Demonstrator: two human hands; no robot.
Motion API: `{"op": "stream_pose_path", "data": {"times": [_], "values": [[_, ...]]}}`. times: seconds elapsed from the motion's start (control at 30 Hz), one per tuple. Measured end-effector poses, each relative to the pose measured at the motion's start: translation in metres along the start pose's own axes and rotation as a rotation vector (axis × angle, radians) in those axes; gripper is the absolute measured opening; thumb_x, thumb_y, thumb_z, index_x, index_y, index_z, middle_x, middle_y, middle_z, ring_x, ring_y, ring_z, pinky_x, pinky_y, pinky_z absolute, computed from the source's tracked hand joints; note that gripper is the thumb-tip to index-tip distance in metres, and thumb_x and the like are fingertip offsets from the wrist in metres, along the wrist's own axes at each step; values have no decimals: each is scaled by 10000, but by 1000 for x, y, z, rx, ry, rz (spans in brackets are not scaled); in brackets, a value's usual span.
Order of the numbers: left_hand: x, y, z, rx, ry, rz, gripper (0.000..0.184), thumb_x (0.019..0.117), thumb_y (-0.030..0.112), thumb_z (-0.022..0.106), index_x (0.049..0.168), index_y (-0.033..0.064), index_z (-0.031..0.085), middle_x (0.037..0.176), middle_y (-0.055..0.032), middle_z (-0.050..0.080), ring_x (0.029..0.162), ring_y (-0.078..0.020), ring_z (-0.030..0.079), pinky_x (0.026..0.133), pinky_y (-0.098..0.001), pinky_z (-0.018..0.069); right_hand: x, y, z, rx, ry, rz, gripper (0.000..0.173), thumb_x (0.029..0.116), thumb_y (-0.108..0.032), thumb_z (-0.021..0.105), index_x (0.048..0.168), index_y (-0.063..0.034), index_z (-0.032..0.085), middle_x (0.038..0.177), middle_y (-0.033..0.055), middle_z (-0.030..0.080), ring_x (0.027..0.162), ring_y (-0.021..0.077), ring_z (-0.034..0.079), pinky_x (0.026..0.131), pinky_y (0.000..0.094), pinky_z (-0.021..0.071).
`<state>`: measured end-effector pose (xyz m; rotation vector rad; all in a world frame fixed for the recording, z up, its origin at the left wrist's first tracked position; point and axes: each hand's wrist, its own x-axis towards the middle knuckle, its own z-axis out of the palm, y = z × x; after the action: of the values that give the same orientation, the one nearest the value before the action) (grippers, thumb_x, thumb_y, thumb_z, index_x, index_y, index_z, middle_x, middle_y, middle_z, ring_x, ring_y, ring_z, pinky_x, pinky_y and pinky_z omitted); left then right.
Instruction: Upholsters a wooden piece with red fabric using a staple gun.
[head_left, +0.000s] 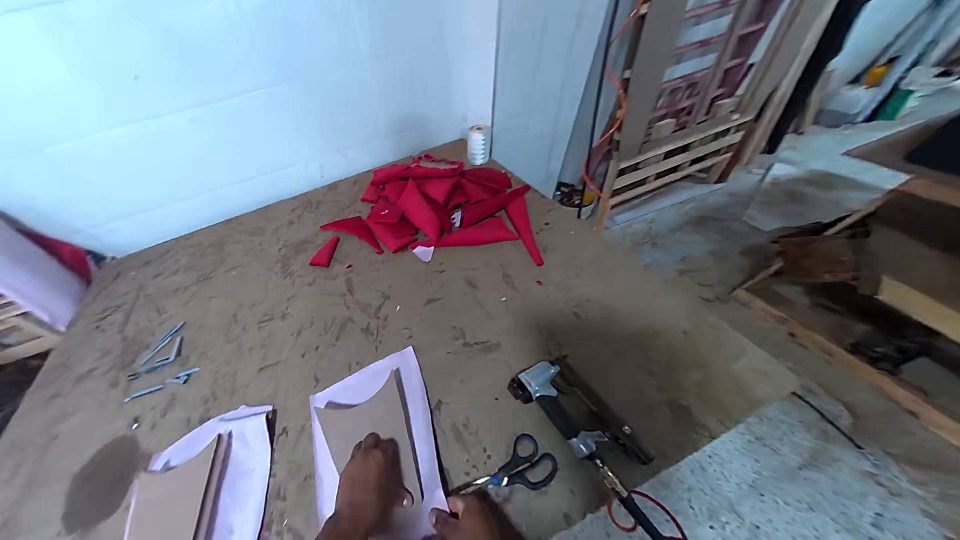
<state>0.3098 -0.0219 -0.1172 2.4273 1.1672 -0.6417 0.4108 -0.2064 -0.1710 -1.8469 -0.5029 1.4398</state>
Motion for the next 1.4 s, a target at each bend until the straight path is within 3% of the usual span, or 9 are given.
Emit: {"op": "stream_pose_path", "data": {"times": [0.23,0.43,0.67,0.77,0.83,0.97,1.07,1.2,1.4], "values": [[11,2,5,11,18,-7,731,624,551,888,1187,116,718,1311,-119,633,1254,-339,587,1007,-521,543,11,1,-8,69,-125,-211,321,1000,-320,622,881,-33,704,732,64,713,618,196,675,632,417,583],[16,-18,3,-117,26,101,582,655,524,882,1026,107,717,1129,-96,650,1115,-291,626,985,-481,541,37,-45,-12,-32,-375,-76,304,1038,-338,572,1018,-51,671,762,49,688,594,149,624,564,331,528],[12,-46,1,-330,-73,312,551,652,501,910,989,122,695,1097,-101,609,1072,-290,597,967,-478,527,61,-78,-2,-405,-417,15,298,1007,-339,597,974,-51,666,700,39,643,559,149,594,546,348,511],[4,-37,13,-234,67,230,835,502,763,840,1079,175,701,1148,-64,616,1127,-260,597,981,-456,545,70,-98,10,-724,-340,-26,351,896,-407,647,888,-62,712,816,120,711,752,291,692,697,574,546],[3,-31,25,-182,188,164,872,497,793,803,1123,197,691,1181,-51,624,1173,-248,599,966,-451,564,69,-111,16,-823,-306,-24,337,865,-410,652,885,-78,710,863,138,715,814,330,702,709,622,536],[8,-30,34,-173,277,128,671,689,736,751,1081,194,696,1144,-38,646,1132,-224,630,930,-438,581,57,-107,-7,-506,-156,-252,302,936,-407,675,1024,-131,757,923,60,740,820,209,716,779,484,599],[5,-32,33,-218,277,133,716,713,832,691,1024,187,700,1079,-36,637,1072,-224,638,894,-434,589,32,-97,-83,-385,307,-371,330,956,-380,696,1167,-130,739,1067,30,749,988,158,722,911,408,610],[3,-35,37,-225,284,126,643,767,794,675,989,191,685,1066,-29,621,1068,-219,629,880,-421,587,44,-36,-200,-628,732,-333,681,862,-494,761,1398,-105,599,1364,210,593,1284,410,553,1038,629,479],[3,-40,43,-224,373,174,610,854,765,603,990,177,688,1057,-49,623,1062,-228,633,876,-403,583,49,-25,-212,-759,750,-214,948,724,-242,929,1530,-113,447,1421,277,519,1257,483,556,995,655,504]]}}
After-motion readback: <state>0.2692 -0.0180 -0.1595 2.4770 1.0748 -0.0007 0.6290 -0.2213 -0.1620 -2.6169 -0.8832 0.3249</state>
